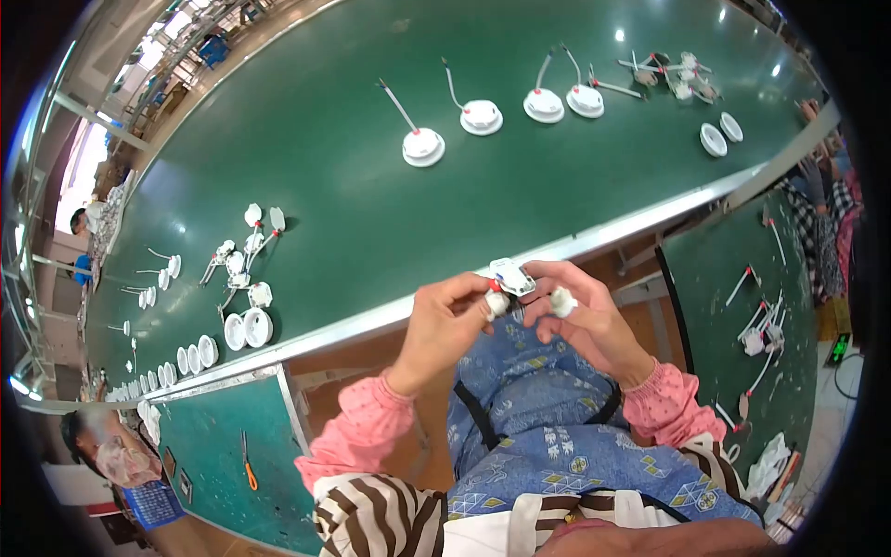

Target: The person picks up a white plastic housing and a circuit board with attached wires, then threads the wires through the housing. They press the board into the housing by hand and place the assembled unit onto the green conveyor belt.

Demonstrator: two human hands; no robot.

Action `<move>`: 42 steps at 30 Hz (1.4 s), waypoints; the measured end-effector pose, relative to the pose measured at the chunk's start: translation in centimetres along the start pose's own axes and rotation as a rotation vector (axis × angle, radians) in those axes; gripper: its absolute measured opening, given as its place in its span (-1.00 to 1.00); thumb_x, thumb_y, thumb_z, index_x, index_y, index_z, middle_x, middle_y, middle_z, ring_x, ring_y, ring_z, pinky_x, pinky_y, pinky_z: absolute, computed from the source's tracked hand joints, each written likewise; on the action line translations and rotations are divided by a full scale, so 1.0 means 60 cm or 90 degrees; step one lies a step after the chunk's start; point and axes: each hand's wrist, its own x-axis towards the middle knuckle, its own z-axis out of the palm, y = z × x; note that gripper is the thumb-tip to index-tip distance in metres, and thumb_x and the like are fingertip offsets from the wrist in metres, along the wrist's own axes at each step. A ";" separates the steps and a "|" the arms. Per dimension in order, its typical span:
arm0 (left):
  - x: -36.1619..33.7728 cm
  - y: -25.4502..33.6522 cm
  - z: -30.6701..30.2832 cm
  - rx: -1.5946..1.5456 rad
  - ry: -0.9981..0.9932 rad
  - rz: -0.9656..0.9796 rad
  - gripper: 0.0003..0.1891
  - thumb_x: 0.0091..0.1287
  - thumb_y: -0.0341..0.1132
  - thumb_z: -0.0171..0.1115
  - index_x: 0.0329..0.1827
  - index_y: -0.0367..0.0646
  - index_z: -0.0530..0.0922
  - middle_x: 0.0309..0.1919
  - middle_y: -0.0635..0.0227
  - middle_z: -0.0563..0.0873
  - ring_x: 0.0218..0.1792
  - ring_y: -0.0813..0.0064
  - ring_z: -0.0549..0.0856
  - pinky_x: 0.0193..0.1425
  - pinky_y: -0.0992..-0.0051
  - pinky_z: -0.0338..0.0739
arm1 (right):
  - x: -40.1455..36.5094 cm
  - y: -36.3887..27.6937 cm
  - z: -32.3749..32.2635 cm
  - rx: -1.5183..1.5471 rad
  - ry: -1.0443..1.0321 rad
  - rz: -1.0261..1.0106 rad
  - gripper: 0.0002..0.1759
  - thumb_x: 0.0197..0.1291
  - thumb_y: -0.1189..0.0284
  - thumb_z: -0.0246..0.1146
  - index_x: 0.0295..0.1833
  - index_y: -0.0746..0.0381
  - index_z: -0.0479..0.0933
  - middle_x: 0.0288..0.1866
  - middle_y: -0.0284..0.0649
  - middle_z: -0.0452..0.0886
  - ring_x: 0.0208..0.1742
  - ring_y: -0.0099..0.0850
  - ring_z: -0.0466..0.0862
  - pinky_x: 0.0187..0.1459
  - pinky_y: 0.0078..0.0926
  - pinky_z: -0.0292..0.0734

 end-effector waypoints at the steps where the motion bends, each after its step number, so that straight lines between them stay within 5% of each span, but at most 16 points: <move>1: -0.019 -0.009 0.012 -0.005 -0.006 -0.030 -0.87 0.47 -0.49 0.31 -0.01 -0.33 0.71 -0.30 0.39 0.76 -0.36 0.68 0.70 -0.32 0.65 0.61 | -0.003 0.006 -0.005 -0.011 -0.009 0.021 -0.50 0.45 0.40 0.28 0.40 0.37 0.41 0.02 -0.14 0.62 -0.14 -0.47 0.66 -0.22 -0.54 0.56; 3: -0.052 -0.006 0.027 0.032 -0.024 -0.093 -0.88 0.45 -0.47 0.34 -0.04 -0.32 0.70 -0.31 0.40 0.76 -0.34 0.67 0.69 -0.28 0.64 0.60 | -0.010 0.019 -0.005 -0.005 0.005 0.054 -0.54 0.46 0.44 0.28 0.37 0.37 0.42 -0.05 -0.20 0.62 -0.29 -0.57 0.62 -0.37 -0.64 0.51; 10: -0.097 -0.009 0.047 0.167 -0.083 0.098 -0.86 0.46 -0.43 0.32 -0.03 -0.31 0.71 -0.33 0.41 0.76 -0.30 0.63 0.69 -0.20 0.58 0.57 | -0.033 0.027 -0.025 -0.010 -0.053 0.144 -0.68 0.41 0.42 0.30 0.15 0.34 0.47 -0.22 -0.25 0.64 -0.43 -0.63 0.59 -0.50 -0.70 0.43; 19: -0.117 -0.017 0.031 -0.010 -0.183 -0.082 -0.84 0.51 -0.38 0.27 -0.08 -0.33 0.69 -0.38 0.45 0.72 -0.41 0.71 0.58 -0.34 0.54 0.50 | -0.042 0.042 -0.025 0.051 -0.127 0.207 -0.72 0.38 0.43 0.27 0.09 0.35 0.47 -0.24 -0.20 0.64 -0.50 -0.59 0.57 -0.57 -0.70 0.34; 22: -0.129 -0.033 0.047 0.099 -0.067 0.050 -0.92 0.47 -0.46 0.27 -0.11 -0.29 0.68 -0.41 0.38 0.70 -0.45 0.55 0.62 -0.38 0.47 0.48 | -0.049 0.056 -0.026 0.137 -0.133 0.239 -0.75 0.41 0.46 0.24 0.09 0.35 0.47 -0.26 -0.19 0.62 -0.52 -0.58 0.52 -0.58 -0.64 0.32; 25: -0.128 -0.056 0.066 0.421 0.080 0.299 -0.94 0.39 -0.54 0.27 -0.13 -0.27 0.66 -0.42 0.24 0.66 -0.46 0.29 0.65 -0.37 0.41 0.50 | -0.054 0.080 -0.014 0.239 -0.075 0.251 -0.80 0.43 0.49 0.22 0.07 0.35 0.48 -0.28 -0.20 0.60 -0.53 -0.58 0.48 -0.57 -0.62 0.31; 28: -0.137 -0.074 0.076 0.403 0.106 0.283 -0.88 0.33 -0.62 0.23 -0.14 -0.27 0.64 -0.39 0.13 0.63 -0.42 0.10 0.67 -0.34 0.40 0.53 | -0.057 0.093 -0.019 0.234 -0.060 0.252 -0.79 0.39 0.51 0.26 0.05 0.34 0.47 -0.20 -0.17 0.63 -0.58 -0.58 0.43 -0.57 -0.62 0.27; 32: -0.146 -0.067 0.073 0.196 0.073 0.152 -0.88 0.35 -0.61 0.20 -0.13 -0.28 0.65 -0.40 0.16 0.65 -0.40 0.13 0.69 -0.30 0.42 0.55 | -0.057 0.090 -0.013 0.211 -0.039 0.186 -0.82 0.40 0.52 0.23 0.06 0.33 0.48 -0.21 -0.17 0.63 -0.57 -0.58 0.43 -0.58 -0.62 0.26; 38: -0.168 -0.105 0.045 0.596 0.173 0.267 -0.73 0.27 -0.62 0.19 0.01 -0.23 0.63 -0.27 0.13 0.69 -0.34 0.11 0.73 -0.26 0.27 0.62 | -0.054 0.073 -0.023 0.186 -0.022 0.159 -0.83 0.41 0.53 0.20 0.06 0.31 0.49 -0.27 -0.17 0.63 -0.58 -0.58 0.42 -0.59 -0.64 0.23; 42: -0.180 -0.115 0.046 0.474 0.232 0.247 -0.66 0.18 -0.67 0.19 0.03 -0.23 0.60 -0.26 0.12 0.68 -0.36 0.10 0.71 -0.29 0.25 0.63 | -0.049 0.074 -0.030 0.176 -0.051 0.153 -0.83 0.43 0.49 0.23 0.06 0.31 0.51 -0.30 -0.16 0.64 -0.59 -0.58 0.43 -0.60 -0.65 0.22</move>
